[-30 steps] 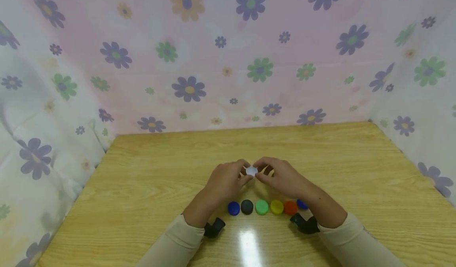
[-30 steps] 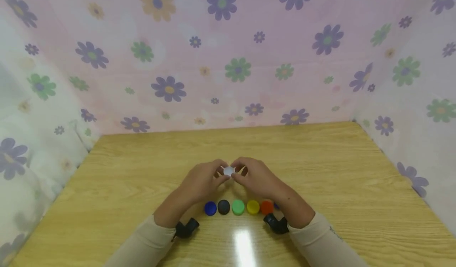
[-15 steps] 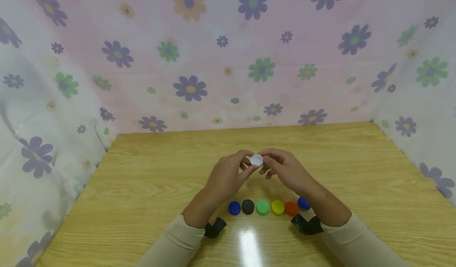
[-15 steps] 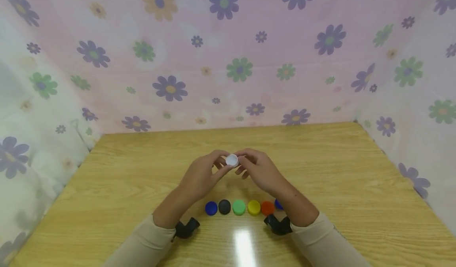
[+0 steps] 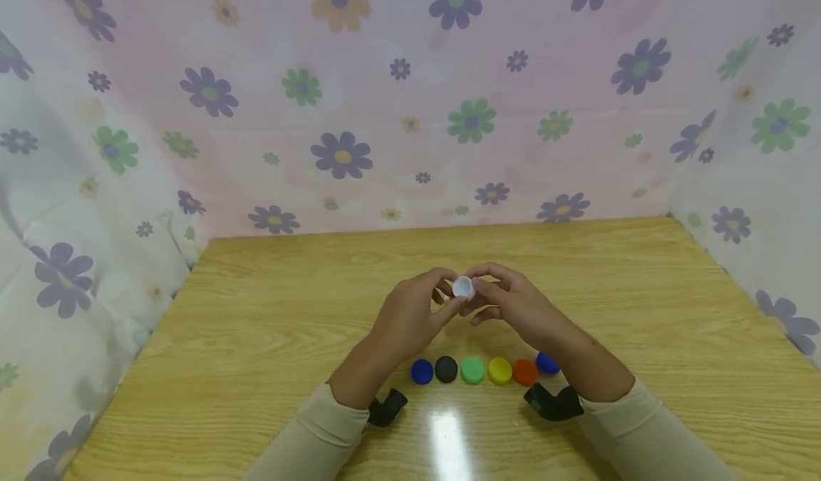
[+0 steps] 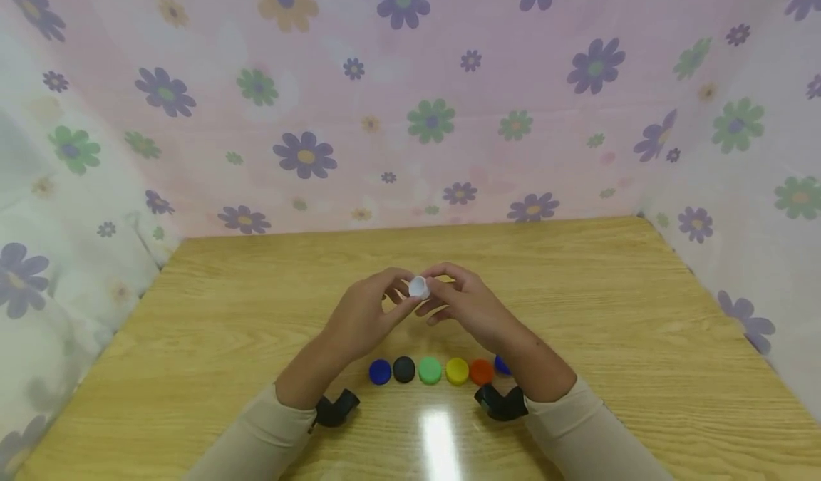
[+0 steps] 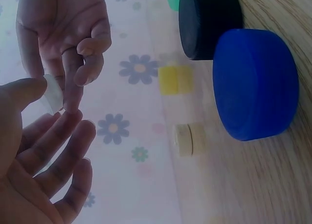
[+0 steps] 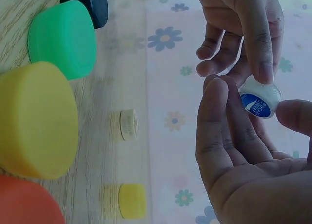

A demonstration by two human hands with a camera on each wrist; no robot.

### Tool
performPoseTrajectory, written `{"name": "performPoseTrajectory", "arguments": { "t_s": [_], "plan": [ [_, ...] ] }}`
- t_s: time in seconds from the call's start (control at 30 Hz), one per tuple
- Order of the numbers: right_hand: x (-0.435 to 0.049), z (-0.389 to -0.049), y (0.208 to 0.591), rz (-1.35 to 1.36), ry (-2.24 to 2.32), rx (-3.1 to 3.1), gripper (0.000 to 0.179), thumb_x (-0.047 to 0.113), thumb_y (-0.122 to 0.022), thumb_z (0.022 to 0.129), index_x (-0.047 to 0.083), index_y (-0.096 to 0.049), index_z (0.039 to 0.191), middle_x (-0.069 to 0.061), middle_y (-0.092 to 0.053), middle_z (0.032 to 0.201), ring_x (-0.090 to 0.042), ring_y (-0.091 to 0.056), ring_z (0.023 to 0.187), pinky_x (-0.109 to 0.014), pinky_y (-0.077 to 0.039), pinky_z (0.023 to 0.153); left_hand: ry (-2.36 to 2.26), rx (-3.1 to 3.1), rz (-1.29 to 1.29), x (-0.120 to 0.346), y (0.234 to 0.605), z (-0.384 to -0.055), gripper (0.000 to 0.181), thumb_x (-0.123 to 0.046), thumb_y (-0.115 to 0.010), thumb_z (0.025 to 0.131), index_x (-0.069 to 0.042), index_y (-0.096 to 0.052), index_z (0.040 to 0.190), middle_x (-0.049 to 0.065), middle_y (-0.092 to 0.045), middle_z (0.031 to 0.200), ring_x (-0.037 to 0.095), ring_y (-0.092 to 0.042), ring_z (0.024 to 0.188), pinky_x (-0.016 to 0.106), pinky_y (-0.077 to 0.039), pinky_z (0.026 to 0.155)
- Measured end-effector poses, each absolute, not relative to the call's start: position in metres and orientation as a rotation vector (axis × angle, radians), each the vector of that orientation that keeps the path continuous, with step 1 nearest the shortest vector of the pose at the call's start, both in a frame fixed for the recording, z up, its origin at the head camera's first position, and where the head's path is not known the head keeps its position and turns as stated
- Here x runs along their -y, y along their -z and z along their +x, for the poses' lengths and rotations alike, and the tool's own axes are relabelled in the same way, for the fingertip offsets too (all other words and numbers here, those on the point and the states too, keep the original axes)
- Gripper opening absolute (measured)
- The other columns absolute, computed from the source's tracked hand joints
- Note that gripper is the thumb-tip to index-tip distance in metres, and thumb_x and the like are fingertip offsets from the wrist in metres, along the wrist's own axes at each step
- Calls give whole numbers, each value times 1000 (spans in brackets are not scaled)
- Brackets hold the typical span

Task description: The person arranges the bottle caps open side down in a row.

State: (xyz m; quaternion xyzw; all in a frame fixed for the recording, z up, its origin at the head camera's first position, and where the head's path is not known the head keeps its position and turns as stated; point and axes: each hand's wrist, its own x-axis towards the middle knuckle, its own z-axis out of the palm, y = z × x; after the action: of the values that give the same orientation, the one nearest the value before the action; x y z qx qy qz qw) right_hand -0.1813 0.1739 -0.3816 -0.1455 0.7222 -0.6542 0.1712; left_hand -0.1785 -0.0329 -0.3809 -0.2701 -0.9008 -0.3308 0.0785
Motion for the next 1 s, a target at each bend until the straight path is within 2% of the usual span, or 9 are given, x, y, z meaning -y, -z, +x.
{"name": "performPoseTrajectory", "arguments": {
  "t_s": [0.3,0.53,1.0],
  "plan": [
    [-172,-182,381,-373,1825,-2115,36,31,-53,105,5,-49,129,-8,-71,103,-39,-66,103,-38,-57,85,965,2691,-840,34,382,-180,36,-31,-71,94,-14,-63,125,1,-74,104,14,-69,89,22,-54,72],
    [-169,-181,382,-395,1727,-2289,35,31,-59,102,5,-53,125,-15,-68,107,-39,-65,99,-40,-57,82,915,2655,-867,34,383,-179,37,-33,-72,93,-16,-63,125,1,-74,104,13,-70,88,25,-56,76],
    [-163,-178,386,-432,1669,-2442,29,28,-65,98,8,-57,119,-14,-69,104,-40,-65,94,-43,-58,78,934,2696,-840,34,380,-179,33,-33,-69,95,-14,-64,122,4,-75,106,16,-72,91,26,-57,74]
  ]
}}
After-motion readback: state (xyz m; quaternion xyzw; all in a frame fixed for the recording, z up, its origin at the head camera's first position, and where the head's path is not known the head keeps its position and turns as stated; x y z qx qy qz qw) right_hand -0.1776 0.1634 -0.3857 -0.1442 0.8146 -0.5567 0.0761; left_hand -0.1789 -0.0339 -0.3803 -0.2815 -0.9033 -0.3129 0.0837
